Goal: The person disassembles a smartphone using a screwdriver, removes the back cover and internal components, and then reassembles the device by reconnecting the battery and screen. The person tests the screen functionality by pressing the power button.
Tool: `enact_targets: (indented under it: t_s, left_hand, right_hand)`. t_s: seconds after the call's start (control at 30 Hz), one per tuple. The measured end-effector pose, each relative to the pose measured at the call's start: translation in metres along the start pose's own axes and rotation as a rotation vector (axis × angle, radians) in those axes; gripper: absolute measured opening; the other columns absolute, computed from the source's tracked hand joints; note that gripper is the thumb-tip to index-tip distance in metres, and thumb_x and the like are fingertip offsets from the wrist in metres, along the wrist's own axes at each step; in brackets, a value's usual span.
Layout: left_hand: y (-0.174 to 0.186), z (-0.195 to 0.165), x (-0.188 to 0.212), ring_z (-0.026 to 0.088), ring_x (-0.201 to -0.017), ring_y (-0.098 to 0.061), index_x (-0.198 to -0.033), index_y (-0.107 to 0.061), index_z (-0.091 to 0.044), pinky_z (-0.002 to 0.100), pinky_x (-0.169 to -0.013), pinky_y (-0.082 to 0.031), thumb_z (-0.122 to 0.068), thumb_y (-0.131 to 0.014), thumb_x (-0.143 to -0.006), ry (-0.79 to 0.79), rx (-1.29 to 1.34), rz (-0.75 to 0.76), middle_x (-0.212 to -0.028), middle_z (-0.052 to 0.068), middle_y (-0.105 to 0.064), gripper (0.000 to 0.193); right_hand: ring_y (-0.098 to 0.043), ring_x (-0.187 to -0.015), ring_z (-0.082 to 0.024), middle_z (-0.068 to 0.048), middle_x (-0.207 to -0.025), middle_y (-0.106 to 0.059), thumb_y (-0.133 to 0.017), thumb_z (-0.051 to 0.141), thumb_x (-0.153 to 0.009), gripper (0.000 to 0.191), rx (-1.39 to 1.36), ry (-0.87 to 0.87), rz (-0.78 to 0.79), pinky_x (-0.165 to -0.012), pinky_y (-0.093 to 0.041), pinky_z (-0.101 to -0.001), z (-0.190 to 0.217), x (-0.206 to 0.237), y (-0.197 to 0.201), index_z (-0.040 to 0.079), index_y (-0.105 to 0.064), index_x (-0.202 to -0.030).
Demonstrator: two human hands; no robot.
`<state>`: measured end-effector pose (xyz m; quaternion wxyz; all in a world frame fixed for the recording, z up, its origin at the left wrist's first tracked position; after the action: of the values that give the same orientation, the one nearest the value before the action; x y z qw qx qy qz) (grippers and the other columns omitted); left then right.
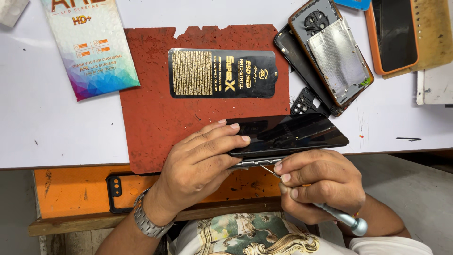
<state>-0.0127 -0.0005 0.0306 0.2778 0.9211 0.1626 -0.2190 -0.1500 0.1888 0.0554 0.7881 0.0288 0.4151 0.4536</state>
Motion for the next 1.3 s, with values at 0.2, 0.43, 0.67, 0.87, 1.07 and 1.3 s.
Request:
enact_targets:
  t_s: [0.2,0.43,0.67,0.87,1.07,1.3]
  left_hand:
    - [-0.003,0.005,0.0,0.03,-0.123,-0.068,-0.085,-0.07,-0.003,0.047,-0.111,-0.057,-0.002,-0.085,-0.075,-0.019,0.0,-0.019,-0.122,0.009,-0.072,0.019]
    - [-0.004,0.011,0.0,0.03,-0.126,-0.067,-0.087,-0.07,-0.003,0.047,-0.115,-0.053,0.003,-0.082,-0.074,-0.019,0.003,-0.006,-0.123,0.01,-0.072,0.018]
    - [-0.005,0.018,0.0,0.029,-0.125,-0.067,-0.088,-0.07,-0.003,0.047,-0.117,-0.052,0.004,-0.081,-0.075,-0.031,0.015,-0.024,-0.124,0.011,-0.072,0.019]
    - [-0.008,0.022,-0.002,0.03,-0.125,-0.068,-0.091,-0.07,-0.002,0.047,-0.118,-0.051,0.004,-0.081,-0.077,-0.035,0.038,-0.05,-0.126,0.011,-0.071,0.019]
    - [-0.015,0.03,0.0,0.028,-0.127,-0.067,-0.092,-0.07,-0.002,0.047,-0.119,-0.05,0.004,-0.08,-0.078,-0.03,0.03,-0.066,-0.129,0.01,-0.07,0.019]
    - [-0.02,0.035,0.003,0.027,-0.131,-0.064,-0.091,-0.072,-0.006,0.046,-0.119,-0.049,0.003,-0.08,-0.078,-0.038,-0.055,-0.101,-0.132,0.007,-0.069,0.018]
  right_hand:
    - [-0.077,-0.078,-0.023,-0.006,-0.077,-0.065,-0.077,-0.007,-0.068,0.026,0.037,-0.025,0.048,-0.069,-0.063,-0.0337,0.0,-0.001,0.003,0.008,-0.056,-0.073]
    - [-0.077,-0.08,-0.023,-0.007,-0.078,-0.065,-0.076,-0.008,-0.068,0.025,0.068,-0.006,-0.001,-0.069,-0.066,-0.0325,-0.005,0.003,-0.003,0.007,-0.057,-0.075]
    - [-0.076,-0.084,-0.024,-0.007,-0.081,-0.066,-0.078,-0.007,-0.071,0.026,0.083,0.01,-0.006,-0.071,-0.065,-0.033,-0.013,0.012,-0.005,0.008,-0.057,-0.076]
    - [-0.076,-0.091,-0.027,-0.009,-0.085,-0.067,-0.074,-0.008,-0.075,0.023,0.018,0.032,-0.088,-0.078,-0.066,-0.0365,-0.017,0.026,-0.002,0.007,-0.057,-0.079]
    - [-0.075,-0.092,-0.026,-0.009,-0.089,-0.068,-0.073,-0.007,-0.079,0.02,0.0,0.015,-0.087,-0.085,-0.067,-0.0407,-0.004,0.048,-0.007,0.007,-0.059,-0.082]
    - [-0.074,-0.092,-0.026,-0.011,-0.089,-0.069,-0.074,-0.003,-0.079,0.015,0.137,0.101,-0.023,-0.087,-0.065,-0.042,-0.005,0.051,-0.001,0.005,-0.064,-0.087]
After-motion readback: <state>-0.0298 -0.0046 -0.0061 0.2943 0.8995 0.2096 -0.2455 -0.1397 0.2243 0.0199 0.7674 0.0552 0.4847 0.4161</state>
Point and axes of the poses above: each hand's wrist, its own x-axis away from the middle knuckle, its own y-axis out of the back of the hand, z = x × y, the point moved 2 cm from there along -x, towards the middle knuckle
